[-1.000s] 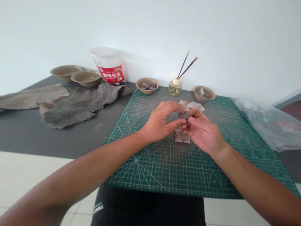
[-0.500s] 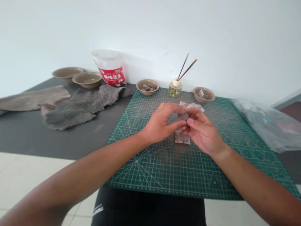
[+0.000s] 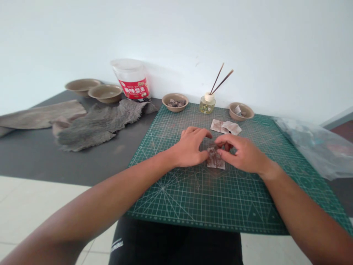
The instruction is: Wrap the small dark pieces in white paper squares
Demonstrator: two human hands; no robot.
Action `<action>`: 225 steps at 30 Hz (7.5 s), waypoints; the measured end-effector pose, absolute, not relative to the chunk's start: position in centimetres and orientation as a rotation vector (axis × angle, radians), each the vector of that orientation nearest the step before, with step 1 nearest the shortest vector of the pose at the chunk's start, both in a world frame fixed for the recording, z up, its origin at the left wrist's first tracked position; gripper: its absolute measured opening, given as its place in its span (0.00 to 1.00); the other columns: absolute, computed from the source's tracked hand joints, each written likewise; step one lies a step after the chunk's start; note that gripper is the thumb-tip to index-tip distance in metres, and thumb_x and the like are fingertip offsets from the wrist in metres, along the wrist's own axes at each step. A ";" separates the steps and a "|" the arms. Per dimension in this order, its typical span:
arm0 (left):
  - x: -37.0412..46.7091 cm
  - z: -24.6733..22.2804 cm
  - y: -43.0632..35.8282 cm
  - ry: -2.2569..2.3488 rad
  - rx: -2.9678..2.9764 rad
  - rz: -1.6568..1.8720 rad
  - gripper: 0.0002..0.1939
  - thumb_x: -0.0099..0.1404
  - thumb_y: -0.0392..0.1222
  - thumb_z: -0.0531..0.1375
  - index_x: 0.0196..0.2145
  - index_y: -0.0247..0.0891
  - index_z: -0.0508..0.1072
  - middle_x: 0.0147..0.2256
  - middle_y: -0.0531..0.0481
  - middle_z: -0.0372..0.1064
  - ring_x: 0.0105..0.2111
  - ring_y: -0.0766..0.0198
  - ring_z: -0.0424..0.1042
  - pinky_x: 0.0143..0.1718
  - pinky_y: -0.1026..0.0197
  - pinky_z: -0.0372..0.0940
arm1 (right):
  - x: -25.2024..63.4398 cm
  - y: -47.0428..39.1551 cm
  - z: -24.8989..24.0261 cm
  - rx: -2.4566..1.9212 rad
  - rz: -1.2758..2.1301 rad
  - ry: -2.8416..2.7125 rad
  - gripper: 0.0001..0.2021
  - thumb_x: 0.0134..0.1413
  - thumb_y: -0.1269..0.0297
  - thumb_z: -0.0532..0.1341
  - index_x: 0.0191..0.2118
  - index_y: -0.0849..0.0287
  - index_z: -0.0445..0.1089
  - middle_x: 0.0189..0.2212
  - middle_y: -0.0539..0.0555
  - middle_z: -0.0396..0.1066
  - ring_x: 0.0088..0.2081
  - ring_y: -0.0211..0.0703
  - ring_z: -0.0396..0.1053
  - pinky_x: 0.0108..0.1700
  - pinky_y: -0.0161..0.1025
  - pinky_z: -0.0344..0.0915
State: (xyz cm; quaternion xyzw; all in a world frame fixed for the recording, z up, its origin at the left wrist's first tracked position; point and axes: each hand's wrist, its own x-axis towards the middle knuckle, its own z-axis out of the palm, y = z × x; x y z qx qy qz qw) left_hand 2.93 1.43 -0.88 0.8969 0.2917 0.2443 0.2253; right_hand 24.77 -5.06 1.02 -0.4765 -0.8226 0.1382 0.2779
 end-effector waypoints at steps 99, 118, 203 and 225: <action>2.3 -1.8 1.6 0.692 2.727 0.135 0.28 0.65 0.61 0.58 0.55 0.41 0.63 0.65 0.41 0.52 0.66 0.45 0.48 0.65 0.44 0.48 | 24.9 -5.1 0.8 -1.336 0.614 -2.623 0.07 0.64 0.66 0.59 0.33 0.56 0.69 0.35 0.51 0.71 0.36 0.41 0.69 0.39 0.38 0.62; 2.4 -1.6 1.6 0.725 2.705 0.077 0.28 0.64 0.60 0.57 0.56 0.42 0.62 0.68 0.40 0.47 0.68 0.44 0.44 0.65 0.42 0.47 | 24.6 -5.3 0.8 -1.304 0.569 -2.635 0.07 0.64 0.67 0.58 0.35 0.55 0.71 0.36 0.51 0.72 0.37 0.41 0.70 0.40 0.39 0.63; 2.6 -1.6 1.0 0.794 2.710 0.092 0.28 0.62 0.59 0.57 0.56 0.42 0.63 0.67 0.41 0.49 0.67 0.43 0.46 0.64 0.41 0.49 | 25.5 -4.4 1.0 -1.359 0.611 -2.624 0.08 0.64 0.64 0.58 0.32 0.56 0.70 0.33 0.51 0.70 0.35 0.42 0.69 0.39 0.39 0.62; 2.5 -1.4 1.1 0.787 2.689 0.077 0.28 0.63 0.59 0.58 0.55 0.42 0.63 0.68 0.40 0.47 0.68 0.43 0.46 0.64 0.40 0.49 | 25.3 -4.8 0.9 -1.388 0.461 -2.622 0.08 0.67 0.66 0.55 0.38 0.54 0.72 0.39 0.53 0.73 0.41 0.45 0.71 0.44 0.43 0.64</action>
